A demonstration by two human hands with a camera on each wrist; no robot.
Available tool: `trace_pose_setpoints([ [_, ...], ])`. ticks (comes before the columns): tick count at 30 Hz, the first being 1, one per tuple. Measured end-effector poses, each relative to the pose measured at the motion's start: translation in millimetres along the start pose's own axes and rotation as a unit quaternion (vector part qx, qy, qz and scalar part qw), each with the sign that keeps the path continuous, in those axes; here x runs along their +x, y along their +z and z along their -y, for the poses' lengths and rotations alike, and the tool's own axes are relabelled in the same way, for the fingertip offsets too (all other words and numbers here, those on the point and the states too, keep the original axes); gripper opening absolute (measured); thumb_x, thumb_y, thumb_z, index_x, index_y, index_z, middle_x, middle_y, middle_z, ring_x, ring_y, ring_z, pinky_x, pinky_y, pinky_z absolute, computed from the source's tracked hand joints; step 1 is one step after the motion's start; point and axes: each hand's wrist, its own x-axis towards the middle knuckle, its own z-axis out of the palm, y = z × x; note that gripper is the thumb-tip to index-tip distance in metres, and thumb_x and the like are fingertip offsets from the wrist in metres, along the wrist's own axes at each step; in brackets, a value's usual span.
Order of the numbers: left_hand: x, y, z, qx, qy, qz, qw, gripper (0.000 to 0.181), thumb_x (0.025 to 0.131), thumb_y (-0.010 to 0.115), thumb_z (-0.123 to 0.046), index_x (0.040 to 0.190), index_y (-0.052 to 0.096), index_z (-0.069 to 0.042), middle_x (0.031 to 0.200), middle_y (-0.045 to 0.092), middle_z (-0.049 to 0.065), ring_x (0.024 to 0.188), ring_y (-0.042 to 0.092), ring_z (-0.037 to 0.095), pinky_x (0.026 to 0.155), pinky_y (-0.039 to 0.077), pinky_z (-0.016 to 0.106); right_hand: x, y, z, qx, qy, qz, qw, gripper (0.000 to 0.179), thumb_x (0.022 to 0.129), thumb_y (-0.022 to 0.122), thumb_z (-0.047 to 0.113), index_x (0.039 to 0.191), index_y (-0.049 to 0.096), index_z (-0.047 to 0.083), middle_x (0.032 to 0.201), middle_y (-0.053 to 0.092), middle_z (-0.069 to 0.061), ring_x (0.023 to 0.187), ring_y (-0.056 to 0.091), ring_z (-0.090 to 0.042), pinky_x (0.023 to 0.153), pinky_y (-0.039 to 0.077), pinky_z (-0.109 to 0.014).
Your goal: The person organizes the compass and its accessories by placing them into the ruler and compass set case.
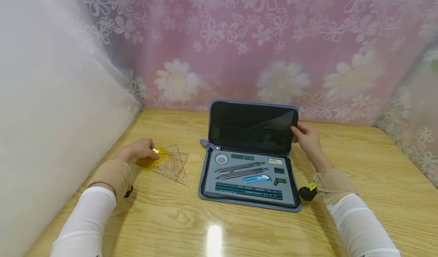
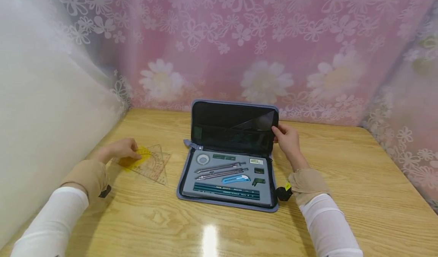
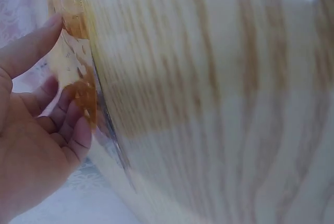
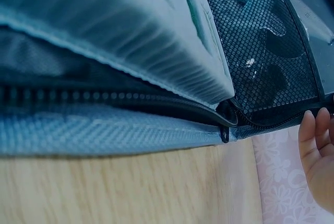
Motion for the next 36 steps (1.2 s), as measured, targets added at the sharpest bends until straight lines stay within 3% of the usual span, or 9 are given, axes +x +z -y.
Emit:
trace_pose_setpoints([
  [5,-2.2,-0.8,0.7,-0.039,0.021,-0.026,0.9987,0.026,0.083,0.068,-0.013,0.082,0.044,-0.001,0.075,0.043,0.006,0.065,0.039,0.016,0.057,0.035,0.028,0.1,0.5,0.6,0.001,0.004,0.000,1.0000,0.036,0.095,0.053,0.015,0.120,0.054,-0.012,0.071,0.055,0.009,0.059,0.051,-0.007,0.057,0.051,-0.020],
  [10,-3.8,-10.1,-0.5,-0.032,0.068,-0.063,0.9952,0.015,0.086,0.063,-0.009,0.079,0.056,0.002,0.074,0.052,0.007,0.062,0.041,0.016,0.056,0.036,0.029,-1.1,1.5,1.3,0.000,0.009,-0.002,1.0000,0.038,0.094,0.054,0.016,0.120,0.054,-0.012,0.071,0.055,0.009,0.059,0.051,-0.007,0.057,0.051,-0.020],
  [13,-4.0,-19.3,-4.8,-0.025,0.079,-0.087,0.9928,0.017,0.089,0.059,-0.012,0.084,0.063,0.003,0.079,0.058,0.009,0.066,0.045,0.019,0.059,0.037,0.032,-1.6,1.3,1.8,0.003,0.008,0.000,1.0000,0.038,0.094,0.054,0.016,0.120,0.054,-0.012,0.071,0.055,0.009,0.059,0.051,-0.007,0.058,0.051,-0.021],
  [17,-5.3,-32.6,-22.3,-0.012,0.069,-0.140,0.9877,0.026,0.093,0.057,-0.022,0.100,0.068,0.000,0.089,0.065,0.012,0.082,0.057,0.027,0.070,0.045,0.039,-1.4,1.0,2.3,0.005,0.011,0.000,0.9999,0.038,0.095,0.053,0.016,0.121,0.054,-0.011,0.072,0.055,0.010,0.059,0.051,-0.006,0.058,0.051,-0.020],
  [21,-4.2,-44.5,-54.3,0.010,0.067,-0.184,0.9806,0.033,0.094,0.055,-0.027,0.113,0.066,-0.003,0.099,0.068,0.014,0.095,0.059,0.032,0.080,0.046,0.046,0.5,1.0,1.8,0.005,0.015,0.000,0.9999,0.037,0.094,0.053,0.015,0.120,0.054,-0.012,0.071,0.055,0.008,0.059,0.050,-0.007,0.058,0.051,-0.020],
  [26,0.1,-51.3,-106.2,0.071,0.093,-0.214,0.9698,0.032,0.095,0.053,-0.027,0.118,0.065,-0.009,0.106,0.067,0.012,0.096,0.061,0.031,0.081,0.046,0.046,1.1,-0.5,1.6,0.002,0.010,0.005,0.9999,0.036,0.095,0.052,0.013,0.121,0.053,-0.012,0.070,0.054,0.005,0.060,0.050,-0.008,0.058,0.051,-0.020],
  [29,3.6,-48.3,-137.2,0.087,0.133,-0.223,0.9617,0.030,0.094,0.054,-0.026,0.117,0.066,-0.010,0.108,0.066,0.012,0.091,0.062,0.028,0.076,0.047,0.044,0.1,-0.7,2.6,-0.001,0.007,0.008,0.9999,0.037,0.095,0.052,0.014,0.122,0.053,-0.011,0.071,0.054,0.006,0.061,0.050,-0.007,0.058,0.051,-0.020],
  [36,19.2,-30.1,-210.9,0.119,0.243,-0.230,0.9348,0.023,0.093,0.058,-0.023,0.106,0.071,-0.010,0.101,0.068,0.006,0.084,0.063,0.018,0.073,0.049,0.032,-1.7,0.2,5.7,0.005,0.009,0.007,0.9999,0.038,0.095,0.053,0.016,0.123,0.053,-0.010,0.071,0.056,0.009,0.061,0.053,-0.008,0.060,0.051,-0.022],
])
